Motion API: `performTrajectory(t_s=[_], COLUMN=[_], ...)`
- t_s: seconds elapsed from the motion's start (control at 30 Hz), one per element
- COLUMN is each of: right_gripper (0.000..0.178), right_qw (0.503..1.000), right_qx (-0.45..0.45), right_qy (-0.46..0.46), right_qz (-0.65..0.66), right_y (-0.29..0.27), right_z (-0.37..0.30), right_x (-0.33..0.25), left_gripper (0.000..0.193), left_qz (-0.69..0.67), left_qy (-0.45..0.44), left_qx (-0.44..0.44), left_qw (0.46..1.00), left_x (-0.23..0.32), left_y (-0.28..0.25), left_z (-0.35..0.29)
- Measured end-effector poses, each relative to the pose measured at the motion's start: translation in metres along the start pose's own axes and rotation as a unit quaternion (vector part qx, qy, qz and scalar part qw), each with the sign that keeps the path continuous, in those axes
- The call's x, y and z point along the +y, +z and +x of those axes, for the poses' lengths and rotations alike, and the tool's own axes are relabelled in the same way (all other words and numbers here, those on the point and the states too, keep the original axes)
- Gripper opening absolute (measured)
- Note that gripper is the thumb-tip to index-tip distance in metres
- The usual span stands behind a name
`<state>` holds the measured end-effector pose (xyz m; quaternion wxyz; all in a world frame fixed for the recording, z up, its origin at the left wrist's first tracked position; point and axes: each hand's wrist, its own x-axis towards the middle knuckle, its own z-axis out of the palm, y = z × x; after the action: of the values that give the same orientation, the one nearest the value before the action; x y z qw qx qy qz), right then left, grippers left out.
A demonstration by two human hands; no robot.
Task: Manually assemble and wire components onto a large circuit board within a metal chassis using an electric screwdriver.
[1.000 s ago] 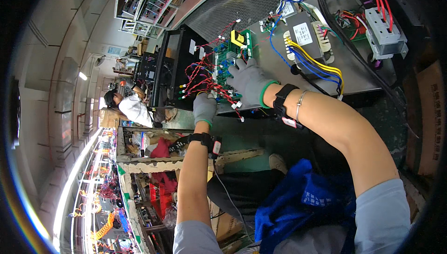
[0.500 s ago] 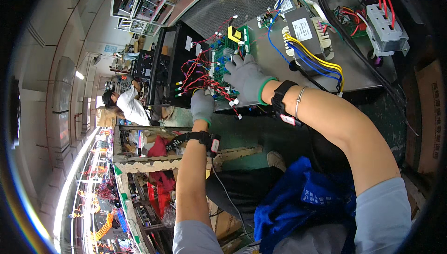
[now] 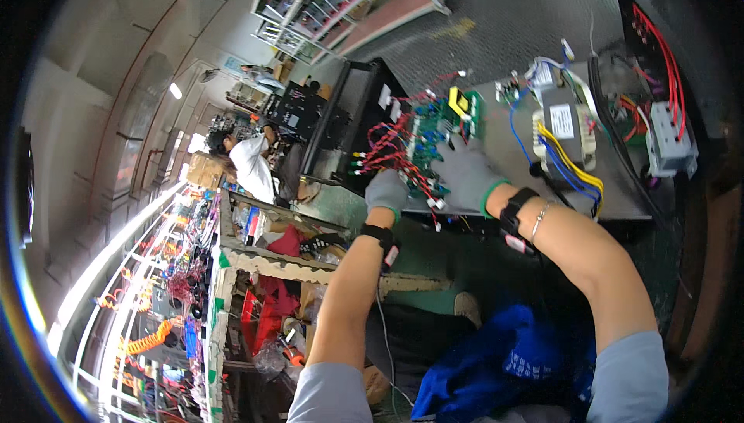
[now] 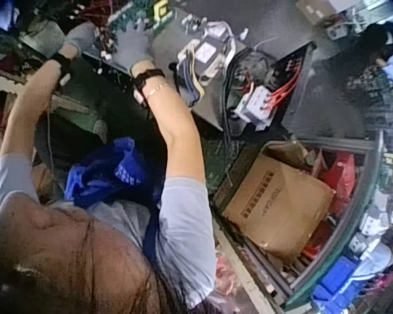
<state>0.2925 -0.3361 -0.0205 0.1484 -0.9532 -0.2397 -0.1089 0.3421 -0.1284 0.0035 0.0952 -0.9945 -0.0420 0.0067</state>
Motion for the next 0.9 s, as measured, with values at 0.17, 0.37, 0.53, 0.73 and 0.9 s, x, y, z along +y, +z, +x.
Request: performTrajectory(t_s=[0.17,0.37,0.53,0.73,0.9], right_gripper=[0.063,0.064,0.065,0.063,0.064], right_qw=[1.000,0.999,0.999,1.000,1.000], right_qx=[-0.029,-0.028,-0.028,-0.006,-0.022], right_qy=[0.012,0.005,0.000,-0.016,-0.008], right_qz=[0.001,0.029,0.031,0.015,0.001], right_y=[-0.007,-0.013,-0.015,-0.009,-0.007], right_z=[0.000,-0.007,-0.011,-0.014,-0.013], right_x=[-0.004,-0.010,-0.013,-0.012,-0.012], left_gripper=[0.025,0.024,0.019,0.020,0.024], left_qz=[-0.038,-0.053,-0.030,-0.048,-0.099], left_qy=[-0.003,-0.017,0.016,0.010,0.037], left_qx=[-0.012,-0.031,0.020,0.028,0.000], left_qw=[0.999,0.998,0.999,0.998,0.994], left_x=[0.002,-0.001,-0.006,-0.005,-0.009], left_y=[-0.006,0.007,0.021,0.014,0.006], left_z=[-0.006,-0.013,-0.031,-0.043,-0.039])
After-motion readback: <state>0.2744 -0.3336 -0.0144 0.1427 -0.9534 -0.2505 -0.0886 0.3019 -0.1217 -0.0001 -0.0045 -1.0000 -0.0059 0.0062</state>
